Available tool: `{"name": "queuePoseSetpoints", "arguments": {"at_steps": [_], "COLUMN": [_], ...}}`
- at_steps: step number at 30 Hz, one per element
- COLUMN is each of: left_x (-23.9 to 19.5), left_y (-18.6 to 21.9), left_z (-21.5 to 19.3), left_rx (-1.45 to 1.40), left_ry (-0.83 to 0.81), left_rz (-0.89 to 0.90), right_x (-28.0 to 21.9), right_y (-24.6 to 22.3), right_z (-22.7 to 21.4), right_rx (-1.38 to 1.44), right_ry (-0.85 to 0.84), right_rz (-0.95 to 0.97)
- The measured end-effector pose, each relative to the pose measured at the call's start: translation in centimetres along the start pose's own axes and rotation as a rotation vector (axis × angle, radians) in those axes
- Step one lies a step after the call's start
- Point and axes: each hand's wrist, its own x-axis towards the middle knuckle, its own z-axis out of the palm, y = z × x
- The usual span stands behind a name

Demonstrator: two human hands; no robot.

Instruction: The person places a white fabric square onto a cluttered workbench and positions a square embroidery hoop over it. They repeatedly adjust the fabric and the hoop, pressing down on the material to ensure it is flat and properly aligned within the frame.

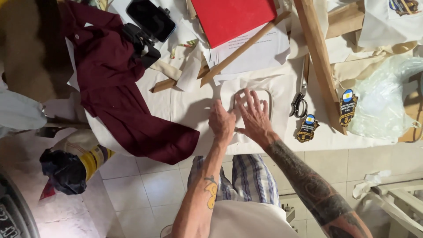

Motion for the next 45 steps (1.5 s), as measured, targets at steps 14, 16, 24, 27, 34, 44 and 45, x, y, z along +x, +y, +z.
{"name": "queuePoseSetpoints", "arguments": {"at_steps": [14, 16, 24, 27, 34, 44, 45], "left_x": [-1.3, -1.4, -0.8, -1.1, -0.5, -0.7, -1.0], "left_y": [1.9, 1.8, 1.3, 1.7, 0.6, -0.1, 0.2], "left_z": [-2.8, -2.5, -1.8, -3.0, -1.8, -3.0, -4.0], "left_rx": [0.049, 0.061, 0.054, 0.012, 0.023, 0.058, 0.041], "left_ry": [-0.074, -0.077, -0.108, -0.124, -0.093, -0.165, -0.153], "left_rz": [-0.084, -0.105, -0.122, -0.101, -0.099, -0.116, -0.130], "right_x": [0.4, 0.4, 0.7, -0.4, -2.9, -1.9, -2.0], "right_y": [-0.7, -0.9, -0.3, 1.0, 9.1, 9.6, 8.9], "right_z": [0.0, -0.3, 1.2, 0.0, 5.1, 4.8, 4.4], "right_rx": [-0.082, -0.078, 0.008, 0.267, 0.738, 0.680, 0.700], "right_ry": [0.021, 0.011, 0.070, 0.293, 0.517, 0.267, 0.259], "right_rz": [-0.010, -0.018, -0.016, 0.009, 0.715, 0.763, 0.777]}}
